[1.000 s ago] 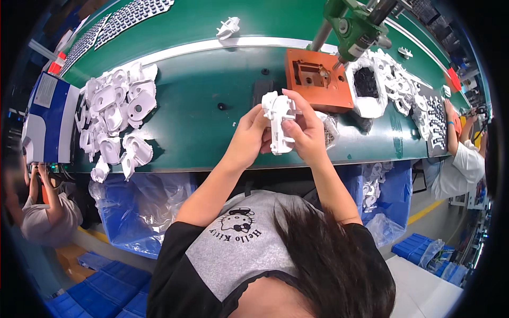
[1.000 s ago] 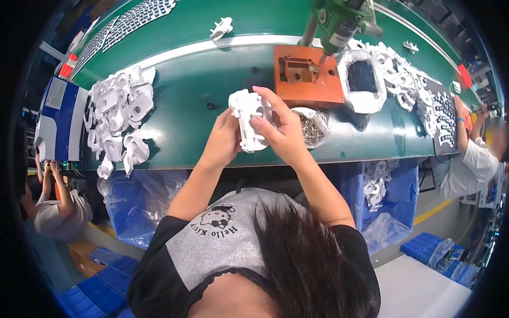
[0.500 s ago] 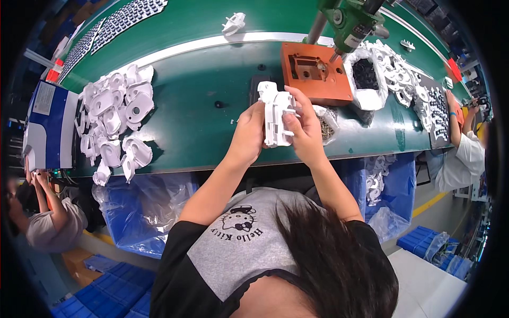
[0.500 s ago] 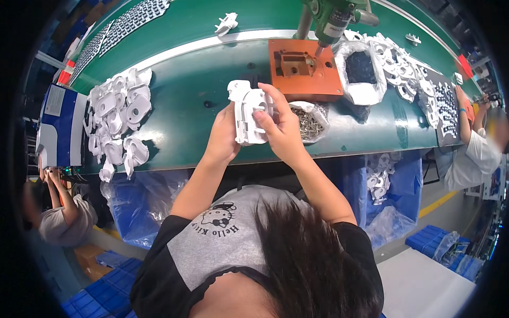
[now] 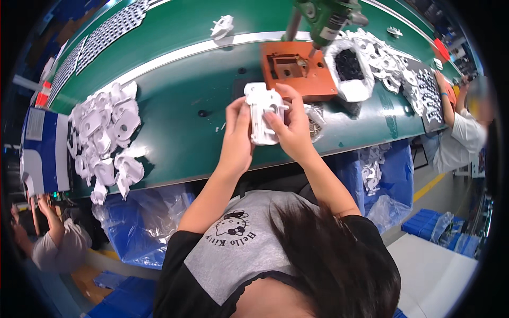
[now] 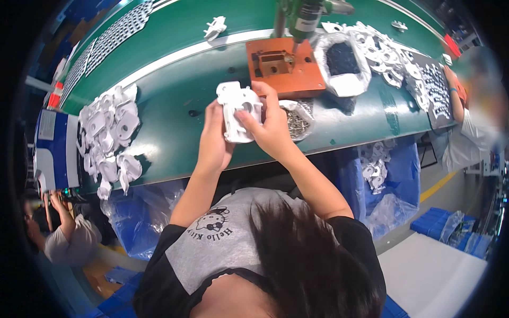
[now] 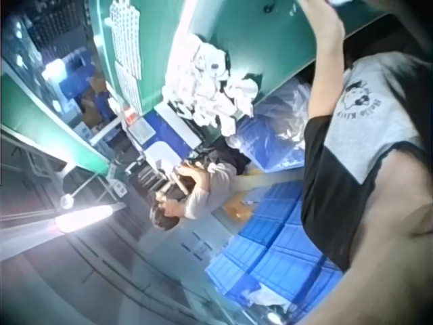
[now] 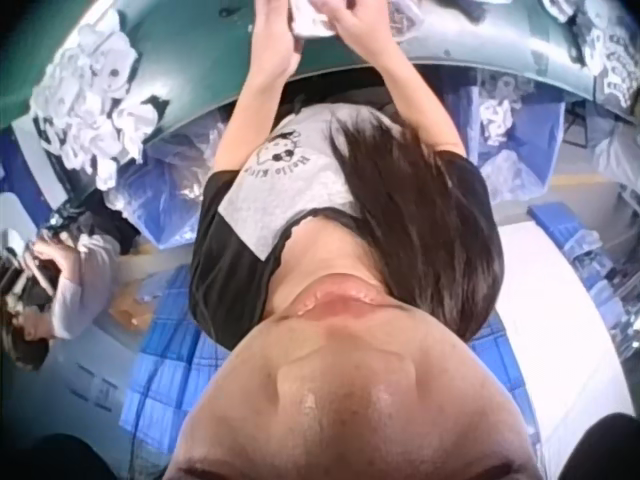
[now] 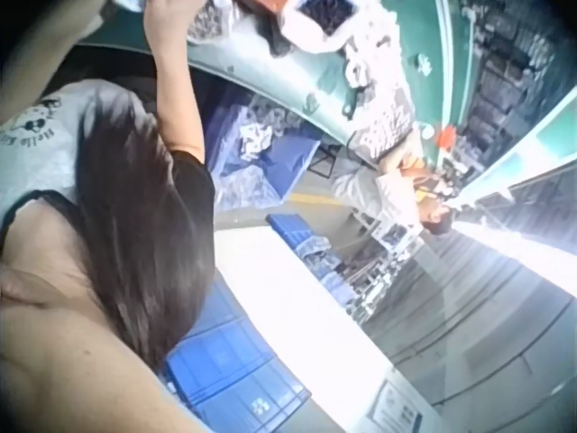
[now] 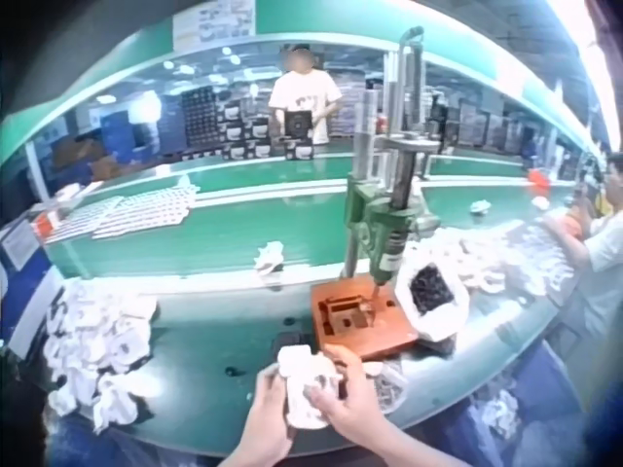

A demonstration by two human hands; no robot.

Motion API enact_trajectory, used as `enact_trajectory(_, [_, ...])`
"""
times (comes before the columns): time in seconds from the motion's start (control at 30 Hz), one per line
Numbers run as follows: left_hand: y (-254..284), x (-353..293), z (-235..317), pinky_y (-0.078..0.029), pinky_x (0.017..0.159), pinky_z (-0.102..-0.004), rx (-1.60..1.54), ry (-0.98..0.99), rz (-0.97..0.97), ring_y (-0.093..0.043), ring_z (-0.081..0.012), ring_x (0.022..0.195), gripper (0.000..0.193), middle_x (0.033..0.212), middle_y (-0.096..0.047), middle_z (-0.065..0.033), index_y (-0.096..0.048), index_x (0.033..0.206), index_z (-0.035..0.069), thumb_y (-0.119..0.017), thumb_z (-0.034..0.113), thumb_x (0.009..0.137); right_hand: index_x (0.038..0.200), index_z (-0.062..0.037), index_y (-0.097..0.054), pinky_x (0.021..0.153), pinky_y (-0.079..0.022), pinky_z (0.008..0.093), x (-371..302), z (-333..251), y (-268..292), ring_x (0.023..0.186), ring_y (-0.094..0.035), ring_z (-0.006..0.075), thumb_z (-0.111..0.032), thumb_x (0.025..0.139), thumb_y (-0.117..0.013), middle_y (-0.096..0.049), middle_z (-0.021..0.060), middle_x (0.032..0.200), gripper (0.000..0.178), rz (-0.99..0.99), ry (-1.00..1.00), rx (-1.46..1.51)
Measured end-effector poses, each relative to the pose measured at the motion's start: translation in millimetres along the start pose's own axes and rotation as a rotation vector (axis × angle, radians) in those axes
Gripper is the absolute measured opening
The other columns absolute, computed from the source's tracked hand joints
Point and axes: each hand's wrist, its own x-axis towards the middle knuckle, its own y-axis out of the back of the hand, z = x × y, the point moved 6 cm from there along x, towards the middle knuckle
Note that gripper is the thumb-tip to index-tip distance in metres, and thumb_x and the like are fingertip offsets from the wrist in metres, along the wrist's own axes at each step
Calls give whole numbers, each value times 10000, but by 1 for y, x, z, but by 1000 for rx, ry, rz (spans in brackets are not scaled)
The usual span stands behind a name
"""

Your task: Use a manual press machine to assemble small white plastic components by pressing metal pins into them.

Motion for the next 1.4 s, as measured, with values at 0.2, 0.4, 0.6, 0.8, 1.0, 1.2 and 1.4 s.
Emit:
enact_trajectory(0.2, [-2,0,12,-440,725,-218,333,-249,-210,-533,-78,833,198,942,-557,-60,-448,1054,15,-545,146,943,1332,7,-266,842,-464,347,5,-13,13,942,-601,241,-267,831,-649,-579,189,1060,688,10,125,-188])
enact_trajectory(0.4, [-17,20,46,-443,637,-227,744,-519,-220,-563,-72,749,118,807,-582,-42,-508,942,28,-584,112,910,1212,-23,-465,735,-441,259,43,-11,88,813,-530,126,-200,890,-561,-552,55,895,380,151,124,-169])
enact_trajectory(0.6, [-72,55,47,-493,650,-343,1539,-972,-335,-640,-239,826,120,818,-619,-96,-548,871,57,-631,118,809,1027,-73,-631,796,-457,455,112,63,225,910,-588,346,-200,790,-591,-628,170,932,271,429,-40,-1255])
enact_trajectory(0.8, [-83,86,2,-477,860,-429,1638,-1286,-377,-616,-346,958,75,898,-620,-167,-575,847,82,-589,114,780,1044,-98,-629,833,-438,487,121,76,221,979,-569,357,-243,753,-630,-635,168,974,325,430,-145,-1381])
enact_trajectory(1.0, [-75,87,-2,-441,932,-426,1609,-1293,-429,-573,-345,1054,89,1021,-611,-199,-574,863,41,-575,70,780,961,-76,-609,800,-440,501,124,80,221,946,-578,352,-228,775,-604,-634,155,953,240,409,-90,-1496])
enact_trajectory(1.2, [-75,91,2,-448,920,-413,1580,-1334,-483,-574,-340,1051,89,1015,-620,-192,-557,853,3,-573,69,795,901,-59,-589,745,-462,462,117,66,223,809,-608,372,-194,809,-603,-646,167,808,164,525,-44,-1331])
enact_trajectory(1.4, [-79,82,11,-481,848,-409,1485,-1235,-434,-615,-332,960,59,924,-640,-175,-542,824,23,-567,72,803,976,-6,-601,818,-456,457,117,67,223,876,-600,395,-72,803,-533,-639,213,900,197,579,108,-1070])
